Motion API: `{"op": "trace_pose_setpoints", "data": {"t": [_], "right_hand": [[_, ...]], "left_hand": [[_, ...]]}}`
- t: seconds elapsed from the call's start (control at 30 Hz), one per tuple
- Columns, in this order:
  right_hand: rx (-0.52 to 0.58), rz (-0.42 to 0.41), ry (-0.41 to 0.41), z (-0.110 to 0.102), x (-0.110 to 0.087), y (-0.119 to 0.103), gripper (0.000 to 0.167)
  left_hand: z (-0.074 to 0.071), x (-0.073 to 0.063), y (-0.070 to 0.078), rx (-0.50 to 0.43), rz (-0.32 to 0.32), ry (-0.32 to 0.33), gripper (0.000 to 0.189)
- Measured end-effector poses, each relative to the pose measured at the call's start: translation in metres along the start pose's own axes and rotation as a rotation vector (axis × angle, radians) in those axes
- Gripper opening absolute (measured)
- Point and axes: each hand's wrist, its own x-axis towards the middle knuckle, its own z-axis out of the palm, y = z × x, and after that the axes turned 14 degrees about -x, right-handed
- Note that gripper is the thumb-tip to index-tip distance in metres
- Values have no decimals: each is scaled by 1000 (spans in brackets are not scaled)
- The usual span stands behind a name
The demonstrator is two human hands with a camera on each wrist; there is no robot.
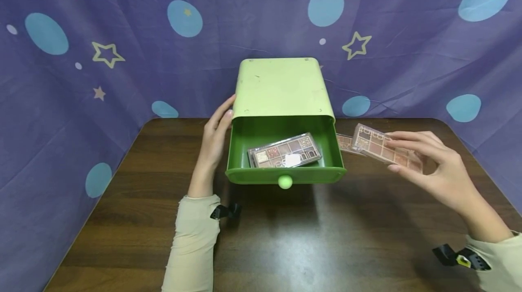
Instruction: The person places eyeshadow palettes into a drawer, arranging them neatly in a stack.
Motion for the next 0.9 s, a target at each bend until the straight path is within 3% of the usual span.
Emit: {"op": "trace_pose_setpoints", "data": {"t": [0.57,0.9], "right_hand": [[140,-160,-30,16,33,-34,36],[191,-202,-91,40,46,-27,43]], "left_hand": [[0,0,-1,1,2,8,44],[1,0,0,5,8,0,44]]}}
